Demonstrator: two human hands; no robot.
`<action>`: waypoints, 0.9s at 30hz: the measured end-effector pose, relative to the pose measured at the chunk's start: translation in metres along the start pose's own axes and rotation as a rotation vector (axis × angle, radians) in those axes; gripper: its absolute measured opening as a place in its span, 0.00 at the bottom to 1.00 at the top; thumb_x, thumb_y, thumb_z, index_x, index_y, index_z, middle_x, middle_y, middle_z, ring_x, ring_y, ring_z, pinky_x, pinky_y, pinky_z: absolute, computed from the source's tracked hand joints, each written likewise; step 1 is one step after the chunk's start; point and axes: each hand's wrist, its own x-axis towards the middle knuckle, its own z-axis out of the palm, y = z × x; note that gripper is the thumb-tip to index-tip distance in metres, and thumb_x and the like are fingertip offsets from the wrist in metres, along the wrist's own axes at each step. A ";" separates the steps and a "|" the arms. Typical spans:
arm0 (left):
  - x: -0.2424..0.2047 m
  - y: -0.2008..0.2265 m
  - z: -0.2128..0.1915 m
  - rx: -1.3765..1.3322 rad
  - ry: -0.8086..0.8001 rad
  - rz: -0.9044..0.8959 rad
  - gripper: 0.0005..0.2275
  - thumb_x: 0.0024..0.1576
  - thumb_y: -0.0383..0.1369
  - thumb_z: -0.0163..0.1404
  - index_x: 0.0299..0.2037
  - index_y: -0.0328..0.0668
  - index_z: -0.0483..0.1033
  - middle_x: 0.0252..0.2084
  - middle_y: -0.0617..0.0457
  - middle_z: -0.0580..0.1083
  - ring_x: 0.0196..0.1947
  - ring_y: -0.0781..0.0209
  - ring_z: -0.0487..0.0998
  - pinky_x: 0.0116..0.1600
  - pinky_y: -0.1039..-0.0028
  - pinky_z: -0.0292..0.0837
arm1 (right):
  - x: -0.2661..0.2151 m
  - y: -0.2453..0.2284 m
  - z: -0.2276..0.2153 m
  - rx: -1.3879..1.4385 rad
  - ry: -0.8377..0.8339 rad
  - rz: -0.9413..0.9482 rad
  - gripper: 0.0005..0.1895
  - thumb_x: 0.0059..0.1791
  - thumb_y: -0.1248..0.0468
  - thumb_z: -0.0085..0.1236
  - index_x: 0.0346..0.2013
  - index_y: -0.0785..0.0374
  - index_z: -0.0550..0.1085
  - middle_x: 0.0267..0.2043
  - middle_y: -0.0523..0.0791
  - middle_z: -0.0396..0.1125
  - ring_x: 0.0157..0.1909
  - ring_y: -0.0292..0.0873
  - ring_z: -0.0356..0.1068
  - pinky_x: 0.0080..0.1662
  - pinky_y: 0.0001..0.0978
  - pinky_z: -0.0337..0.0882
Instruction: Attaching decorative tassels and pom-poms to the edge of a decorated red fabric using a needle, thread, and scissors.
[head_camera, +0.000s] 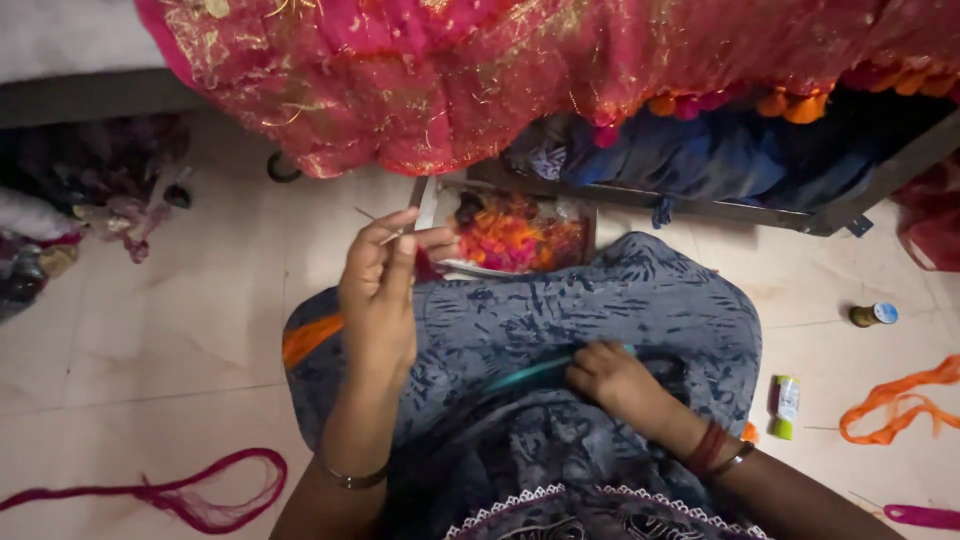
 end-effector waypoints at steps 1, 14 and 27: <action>0.001 0.000 -0.003 0.000 0.005 -0.001 0.10 0.68 0.28 0.43 0.56 0.34 0.69 0.46 0.37 0.79 0.44 0.52 0.83 0.57 0.65 0.77 | 0.001 -0.001 0.004 0.001 -0.004 -0.003 0.11 0.47 0.62 0.53 0.43 0.58 0.75 0.43 0.47 0.66 0.52 0.50 0.65 0.55 0.44 0.66; 0.002 0.003 -0.021 0.178 0.020 0.123 0.05 0.70 0.27 0.51 0.51 0.32 0.74 0.49 0.44 0.80 0.51 0.58 0.82 0.62 0.73 0.74 | 0.002 0.011 -0.024 0.030 0.140 0.051 0.11 0.44 0.65 0.56 0.41 0.61 0.77 0.43 0.49 0.66 0.47 0.52 0.67 0.47 0.46 0.68; -0.028 -0.083 0.094 0.337 -0.712 0.028 0.06 0.64 0.30 0.55 0.47 0.41 0.83 0.74 0.44 0.63 0.76 0.54 0.61 0.79 0.59 0.54 | -0.015 0.002 -0.072 1.095 0.498 0.091 0.09 0.46 0.67 0.66 0.39 0.66 0.77 0.55 0.52 0.66 0.59 0.48 0.66 0.60 0.38 0.64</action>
